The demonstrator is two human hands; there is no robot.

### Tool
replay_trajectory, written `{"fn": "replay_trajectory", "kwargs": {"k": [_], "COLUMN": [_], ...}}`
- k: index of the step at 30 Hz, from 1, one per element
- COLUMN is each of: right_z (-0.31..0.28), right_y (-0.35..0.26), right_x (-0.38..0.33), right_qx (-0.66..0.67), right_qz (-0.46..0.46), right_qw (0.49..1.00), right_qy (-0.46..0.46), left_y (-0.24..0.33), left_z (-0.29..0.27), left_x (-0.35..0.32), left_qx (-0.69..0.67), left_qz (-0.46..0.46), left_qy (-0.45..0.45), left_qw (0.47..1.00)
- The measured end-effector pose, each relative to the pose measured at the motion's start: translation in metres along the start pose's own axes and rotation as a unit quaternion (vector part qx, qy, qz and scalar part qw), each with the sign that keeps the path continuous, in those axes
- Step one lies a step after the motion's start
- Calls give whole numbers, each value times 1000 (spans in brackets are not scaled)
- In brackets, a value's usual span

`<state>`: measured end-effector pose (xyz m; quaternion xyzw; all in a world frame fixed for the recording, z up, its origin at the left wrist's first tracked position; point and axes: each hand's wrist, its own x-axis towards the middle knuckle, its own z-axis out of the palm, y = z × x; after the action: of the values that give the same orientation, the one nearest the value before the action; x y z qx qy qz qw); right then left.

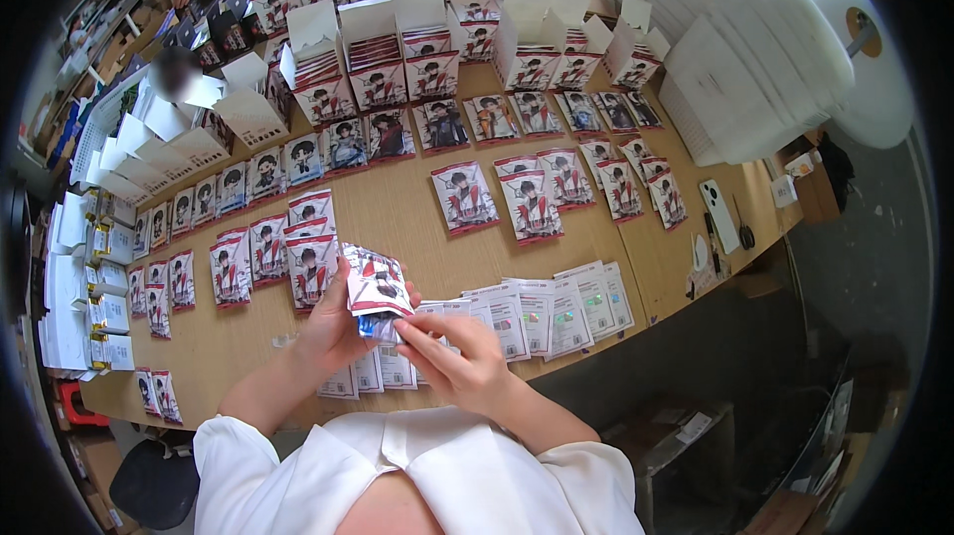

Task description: The person repeatedly picks up small sealed packets, opens them, removes the contents, and places the packets on a table. The person handles the packets one at a time and arranges them in rows on the table.

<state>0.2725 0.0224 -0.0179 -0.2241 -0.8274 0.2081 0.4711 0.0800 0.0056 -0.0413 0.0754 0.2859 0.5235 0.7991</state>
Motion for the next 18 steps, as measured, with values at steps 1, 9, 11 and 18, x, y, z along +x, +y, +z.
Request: {"fn": "replay_trajectory", "kwargs": {"k": [1, 9, 11, 18], "right_z": [1, -11, -15, -33], "right_y": [0, 6, 11, 17], "right_x": [0, 12, 10, 21], "right_qx": [-9, 129, 140, 71], "right_qz": [20, 150, 85, 9], "right_qw": [1000, 972, 967, 949], "right_qy": [-2, -125, -197, -306], "left_y": [1, 4, -1, -6], "left_z": [1, -4, -11, -11], "left_x": [-1, -6, -5, -6], "left_qx": [-16, 20, 93, 145], "left_qz": [-16, -115, -141, -183], "left_qy": [-15, -125, -103, -76], "left_qw": [1000, 985, 980, 969]}}
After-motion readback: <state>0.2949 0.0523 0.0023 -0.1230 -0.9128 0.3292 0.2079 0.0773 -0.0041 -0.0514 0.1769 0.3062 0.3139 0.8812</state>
